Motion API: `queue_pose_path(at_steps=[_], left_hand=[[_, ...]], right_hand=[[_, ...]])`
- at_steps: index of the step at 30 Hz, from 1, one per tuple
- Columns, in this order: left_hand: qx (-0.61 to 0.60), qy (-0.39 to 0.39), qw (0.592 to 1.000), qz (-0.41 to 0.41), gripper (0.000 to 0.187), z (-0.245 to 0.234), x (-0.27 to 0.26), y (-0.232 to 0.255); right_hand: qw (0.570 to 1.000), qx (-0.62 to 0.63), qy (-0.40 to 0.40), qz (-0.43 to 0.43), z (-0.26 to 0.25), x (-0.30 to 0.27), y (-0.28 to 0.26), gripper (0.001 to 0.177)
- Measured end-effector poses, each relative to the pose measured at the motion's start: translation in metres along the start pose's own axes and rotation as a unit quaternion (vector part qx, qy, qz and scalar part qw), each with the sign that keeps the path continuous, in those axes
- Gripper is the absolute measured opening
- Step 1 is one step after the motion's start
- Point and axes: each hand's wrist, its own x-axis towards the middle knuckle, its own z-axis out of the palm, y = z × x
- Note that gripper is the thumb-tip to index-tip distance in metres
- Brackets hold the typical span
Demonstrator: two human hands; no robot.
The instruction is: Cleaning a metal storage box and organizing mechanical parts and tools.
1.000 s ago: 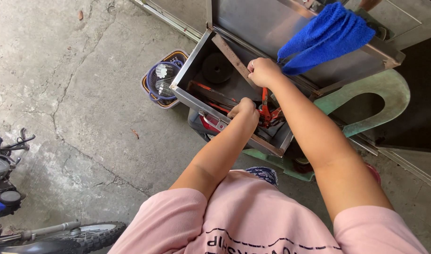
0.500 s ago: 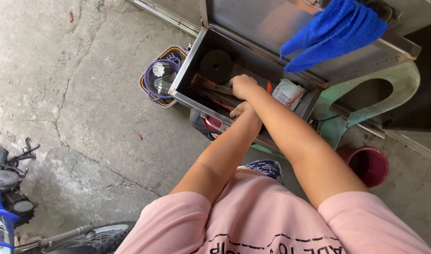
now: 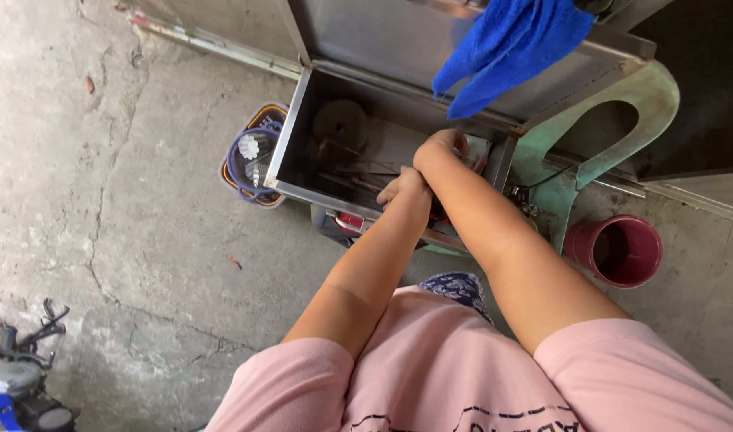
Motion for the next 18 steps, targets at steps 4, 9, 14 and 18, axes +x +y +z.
queue_pose_path(at_steps=[4,9,14,18], left_hand=[[-0.021,-0.033,0.998,0.039,0.081,-0.021,-0.016,0.000],[-0.047,-0.070,0.993,0.081,0.073,-0.043,-0.003,0.008],[-0.073,-0.113,0.984,0.119,0.066,-0.056,0.016,0.018],[-0.090,-0.148,0.972,0.156,0.060,-0.077,0.019,0.033]], right_hand=[[0.997,0.070,0.022,0.004,0.015,0.000,-0.003,0.040],[0.975,0.144,0.164,0.039,0.038,0.012,-0.005,0.035],[0.928,0.315,0.200,0.011,0.012,-0.058,0.033,0.026],[0.915,0.318,0.250,-0.010,0.023,-0.059,0.048,0.021]])
